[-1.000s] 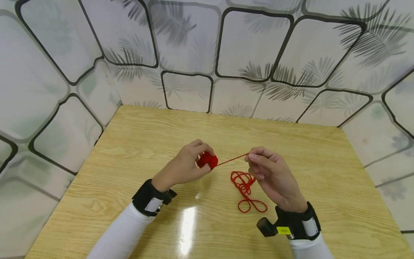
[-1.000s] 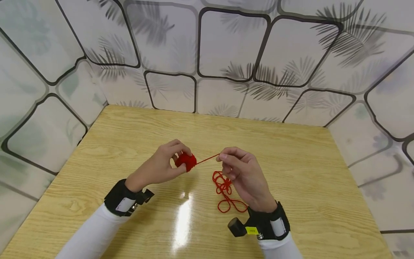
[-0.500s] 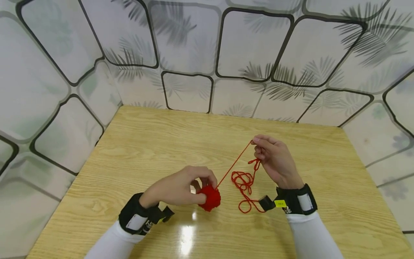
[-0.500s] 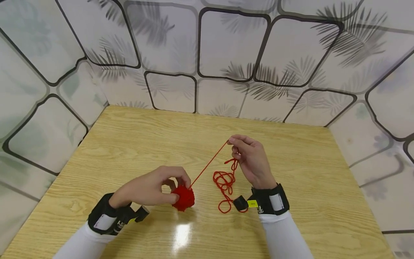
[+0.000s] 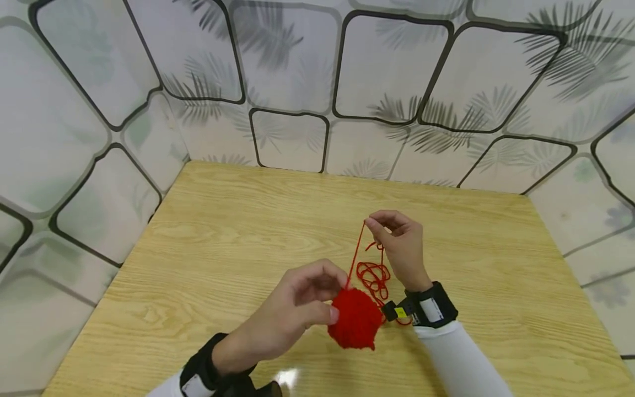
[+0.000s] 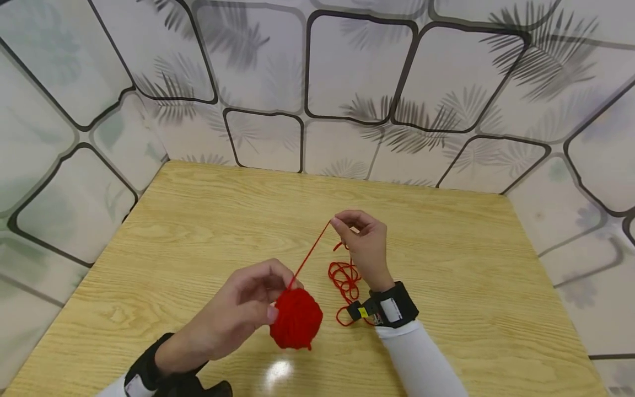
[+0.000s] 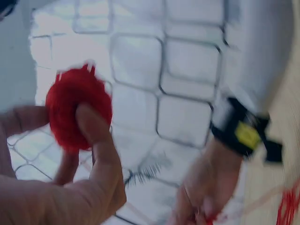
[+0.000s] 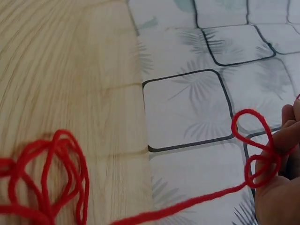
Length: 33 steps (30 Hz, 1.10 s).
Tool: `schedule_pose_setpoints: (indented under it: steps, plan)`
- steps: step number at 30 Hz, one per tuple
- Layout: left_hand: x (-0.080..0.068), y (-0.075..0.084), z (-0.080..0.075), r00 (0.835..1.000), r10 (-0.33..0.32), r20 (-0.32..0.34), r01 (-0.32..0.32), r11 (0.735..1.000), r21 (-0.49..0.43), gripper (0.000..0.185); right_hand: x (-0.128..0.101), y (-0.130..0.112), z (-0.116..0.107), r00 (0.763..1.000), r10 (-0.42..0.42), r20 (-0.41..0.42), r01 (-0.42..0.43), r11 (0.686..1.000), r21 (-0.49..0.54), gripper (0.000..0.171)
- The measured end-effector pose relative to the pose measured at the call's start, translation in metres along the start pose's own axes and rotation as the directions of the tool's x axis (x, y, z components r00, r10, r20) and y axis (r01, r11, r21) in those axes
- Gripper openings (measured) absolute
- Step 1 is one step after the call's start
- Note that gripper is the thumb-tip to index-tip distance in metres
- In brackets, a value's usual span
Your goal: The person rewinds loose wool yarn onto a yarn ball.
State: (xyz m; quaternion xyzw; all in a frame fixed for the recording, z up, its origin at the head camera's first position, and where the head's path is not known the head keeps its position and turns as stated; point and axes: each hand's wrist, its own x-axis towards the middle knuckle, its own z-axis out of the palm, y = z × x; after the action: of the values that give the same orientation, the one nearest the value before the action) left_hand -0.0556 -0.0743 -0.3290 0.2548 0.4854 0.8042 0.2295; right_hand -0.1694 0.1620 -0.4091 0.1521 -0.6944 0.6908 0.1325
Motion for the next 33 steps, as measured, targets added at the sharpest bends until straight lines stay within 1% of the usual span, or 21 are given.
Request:
schedule_pose_setpoints:
  steps: [1, 2, 4, 7, 9, 10, 12, 15, 17, 18, 20, 22, 23, 25, 26, 27, 28, 29, 30, 31, 33]
  plan:
    - [-0.001, 0.003, 0.003, 0.999, 0.003, -0.041, -0.006, 0.997, -0.071, 0.023, -0.001, 0.001, 0.001, 0.999, -0.05, -0.016, 0.049, 0.996, -0.07, 0.013]
    - [-0.001, 0.006, 0.005, 0.997, -0.008, -0.082, -0.004, 0.989, -0.149, 0.023, -0.003, 0.002, 0.003, 0.995, -0.093, -0.029, 0.088, 0.987, -0.131, 0.012]
    - [-0.002, 0.011, 0.008, 0.989, -0.011, -0.148, -0.03, 0.961, -0.274, 0.022, -0.007, 0.005, 0.004, 0.986, -0.163, -0.031, 0.152, 0.961, -0.23, 0.01]
    - [0.0, 0.017, 0.009, 0.967, 0.021, -0.256, -0.111, 0.934, -0.34, 0.022, -0.013, 0.009, 0.005, 0.976, -0.218, 0.024, 0.213, 0.917, -0.337, 0.011]
    - [0.005, 0.019, 0.006, 0.939, 0.071, -0.338, -0.188, 0.925, -0.329, 0.022, -0.019, 0.01, 0.006, 0.971, -0.224, 0.088, 0.241, 0.892, -0.382, 0.013]
    - [0.007, 0.019, 0.005, 0.919, 0.101, -0.382, -0.23, 0.923, -0.308, 0.022, -0.023, 0.01, 0.006, 0.968, -0.221, 0.119, 0.25, 0.883, -0.397, 0.014]
    - [0.015, 0.02, 0.0, 0.87, 0.178, -0.461, -0.317, 0.916, -0.245, 0.022, -0.03, 0.008, 0.009, 0.964, -0.205, 0.17, 0.258, 0.877, -0.405, 0.015]
    - [0.026, 0.019, -0.01, 0.782, 0.301, -0.546, -0.43, 0.895, -0.122, 0.021, -0.041, 0.002, 0.014, 0.958, -0.175, 0.226, 0.257, 0.876, -0.409, 0.015]
    - [0.034, 0.017, -0.018, 0.724, 0.379, -0.576, -0.487, 0.873, -0.037, 0.02, -0.047, -0.003, 0.016, 0.954, -0.152, 0.259, 0.251, 0.877, -0.411, 0.015]
    - [0.037, 0.017, -0.022, 0.697, 0.417, -0.583, -0.509, 0.861, 0.006, 0.021, -0.049, -0.006, 0.017, 0.951, -0.138, 0.275, 0.247, 0.877, -0.413, 0.015]
    - [0.043, 0.016, -0.031, 0.649, 0.489, -0.583, -0.541, 0.835, 0.098, 0.021, -0.054, -0.011, 0.017, 0.944, -0.124, 0.305, 0.246, 0.882, -0.402, 0.016]
    - [0.05, 0.014, -0.04, 0.605, 0.561, -0.565, -0.561, 0.804, 0.198, 0.021, -0.058, -0.017, 0.016, 0.939, -0.117, 0.323, 0.239, 0.899, -0.367, 0.019]
    - [0.053, 0.013, -0.046, 0.581, 0.598, -0.551, -0.562, 0.785, 0.26, 0.021, -0.06, -0.02, 0.015, 0.938, -0.113, 0.329, 0.228, 0.914, -0.335, 0.02]
    - [0.06, 0.01, -0.058, 0.533, 0.673, -0.513, -0.559, 0.735, 0.384, 0.021, -0.063, -0.024, 0.014, 0.938, -0.111, 0.33, 0.193, 0.955, -0.227, 0.02]
    - [0.063, 0.007, -0.064, 0.511, 0.705, -0.492, -0.554, 0.707, 0.439, 0.021, -0.064, -0.027, 0.013, 0.939, -0.111, 0.326, 0.173, 0.97, -0.169, 0.021]
    - [0.066, 0.004, -0.069, 0.493, 0.732, -0.471, -0.543, 0.682, 0.491, 0.021, -0.066, -0.029, 0.012, 0.941, -0.11, 0.32, 0.153, 0.982, -0.113, 0.022]
    - [0.069, 0.001, -0.075, 0.481, 0.752, -0.45, -0.525, 0.659, 0.538, 0.022, -0.066, -0.032, 0.011, 0.943, -0.11, 0.315, 0.134, 0.989, -0.054, 0.023]
    - [0.072, -0.002, -0.081, 0.474, 0.77, -0.427, -0.505, 0.636, 0.584, 0.023, -0.067, -0.035, 0.011, 0.945, -0.112, 0.309, 0.116, 0.993, 0.004, 0.022]
    - [0.074, -0.006, -0.085, 0.473, 0.782, -0.405, -0.488, 0.615, 0.619, 0.024, -0.068, -0.039, 0.011, 0.946, -0.12, 0.302, 0.109, 0.993, 0.055, 0.022]
    - [0.075, -0.009, -0.089, 0.477, 0.791, -0.382, -0.467, 0.597, 0.653, 0.026, -0.068, -0.042, 0.011, 0.947, -0.125, 0.295, 0.102, 0.99, 0.093, 0.021]
    - [0.078, -0.016, -0.096, 0.489, 0.806, -0.333, -0.407, 0.548, 0.731, 0.028, -0.069, -0.05, 0.012, 0.951, -0.132, 0.281, 0.092, 0.984, 0.151, 0.021]
